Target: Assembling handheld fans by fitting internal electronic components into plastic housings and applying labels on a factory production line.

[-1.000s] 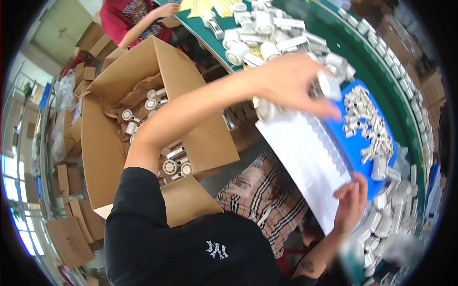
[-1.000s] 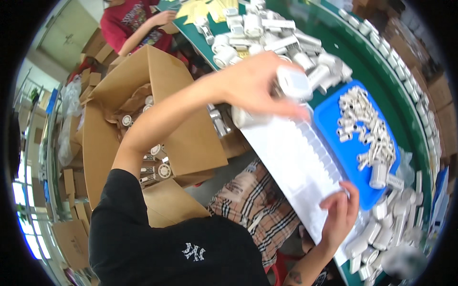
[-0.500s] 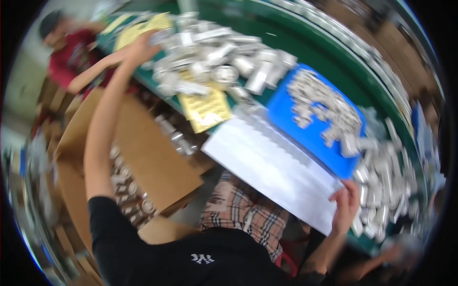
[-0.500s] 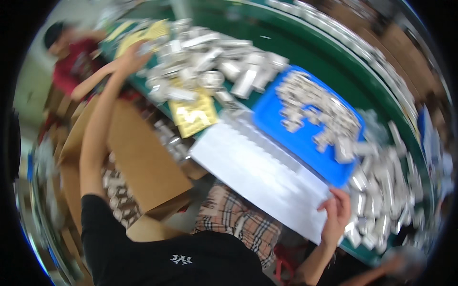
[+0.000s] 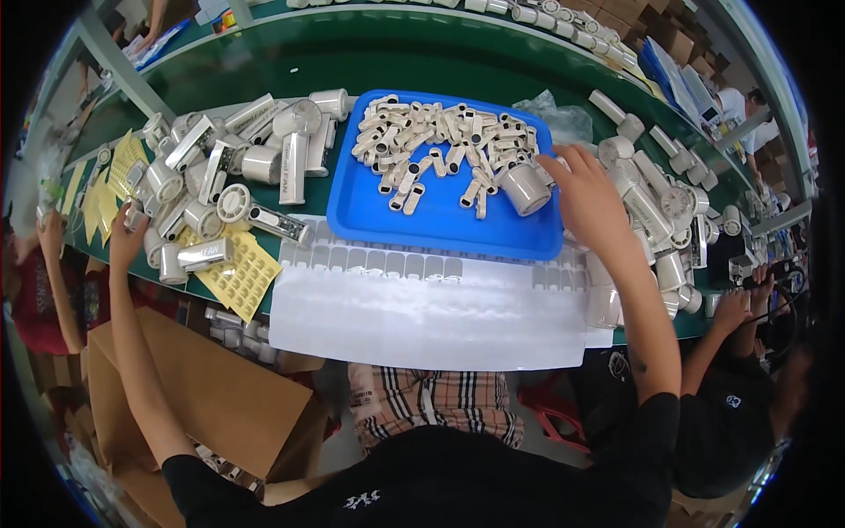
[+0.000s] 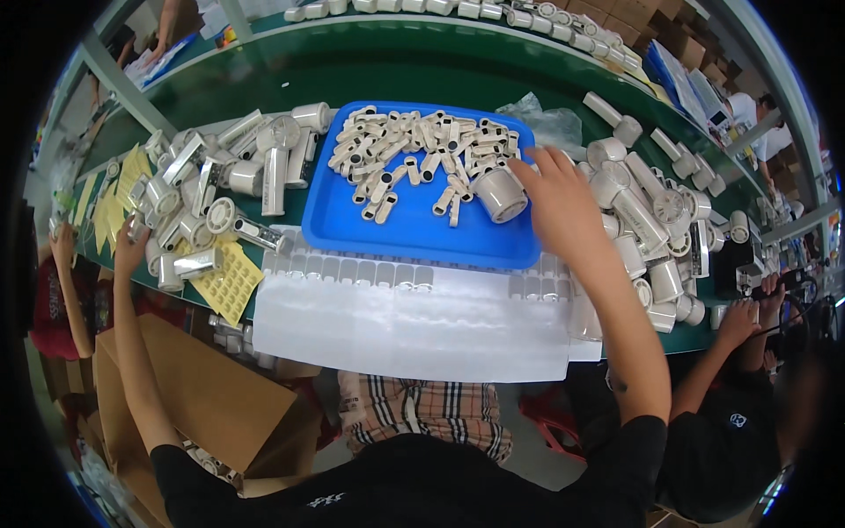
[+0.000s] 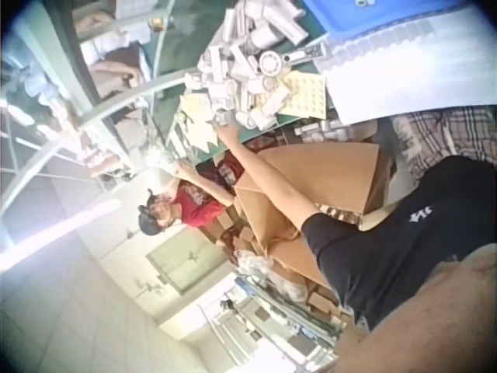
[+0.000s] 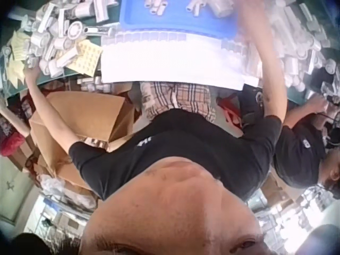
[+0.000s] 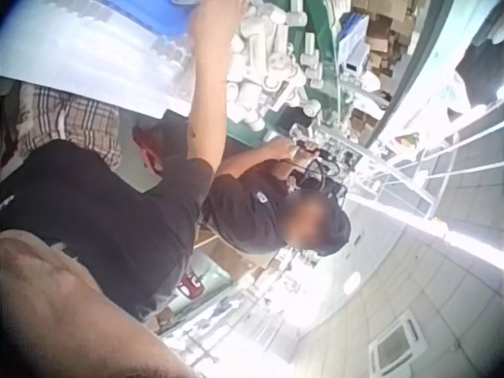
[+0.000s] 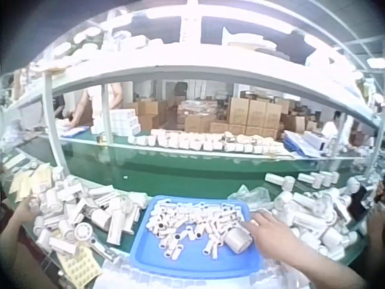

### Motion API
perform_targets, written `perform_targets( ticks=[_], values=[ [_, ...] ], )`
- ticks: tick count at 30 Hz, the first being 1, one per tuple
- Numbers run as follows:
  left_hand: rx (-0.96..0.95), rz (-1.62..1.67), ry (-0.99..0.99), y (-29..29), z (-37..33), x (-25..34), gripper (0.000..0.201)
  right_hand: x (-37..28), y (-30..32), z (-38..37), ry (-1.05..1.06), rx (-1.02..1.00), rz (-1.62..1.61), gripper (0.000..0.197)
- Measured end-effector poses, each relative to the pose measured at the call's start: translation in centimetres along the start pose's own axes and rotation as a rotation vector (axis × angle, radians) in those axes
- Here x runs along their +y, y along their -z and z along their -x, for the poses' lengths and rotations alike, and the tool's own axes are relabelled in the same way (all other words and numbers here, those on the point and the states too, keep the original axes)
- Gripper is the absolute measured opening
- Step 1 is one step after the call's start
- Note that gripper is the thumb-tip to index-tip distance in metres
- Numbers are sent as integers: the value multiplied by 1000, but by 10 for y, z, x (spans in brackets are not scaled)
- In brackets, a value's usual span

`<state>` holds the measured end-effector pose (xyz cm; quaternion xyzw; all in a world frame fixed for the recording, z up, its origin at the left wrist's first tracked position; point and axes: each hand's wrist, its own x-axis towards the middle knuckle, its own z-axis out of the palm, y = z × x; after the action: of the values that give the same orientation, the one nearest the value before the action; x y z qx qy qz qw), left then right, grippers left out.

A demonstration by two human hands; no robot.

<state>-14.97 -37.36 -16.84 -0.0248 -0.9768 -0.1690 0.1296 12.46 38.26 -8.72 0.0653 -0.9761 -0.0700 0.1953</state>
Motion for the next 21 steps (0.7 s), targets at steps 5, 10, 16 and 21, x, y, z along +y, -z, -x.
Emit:
perform_targets(
  ticks=[5, 10, 16, 21],
  values=[
    [34, -28, -42, 27, 4, -25, 62, 24, -14, -38, 56, -306, 103, 46],
    [283, -39, -8, 69, 36, 93, 42, 23, 25, -26, 99, -285, -145, 43],
    [-224, 446, -603, 54, 154, 332, 73, -50, 50, -16, 245, -638, -889, 42],
    [-416, 565, -940, 8, 212, 434, 80, -78, 20, -14, 338, -725, -1087, 46]
  ],
)
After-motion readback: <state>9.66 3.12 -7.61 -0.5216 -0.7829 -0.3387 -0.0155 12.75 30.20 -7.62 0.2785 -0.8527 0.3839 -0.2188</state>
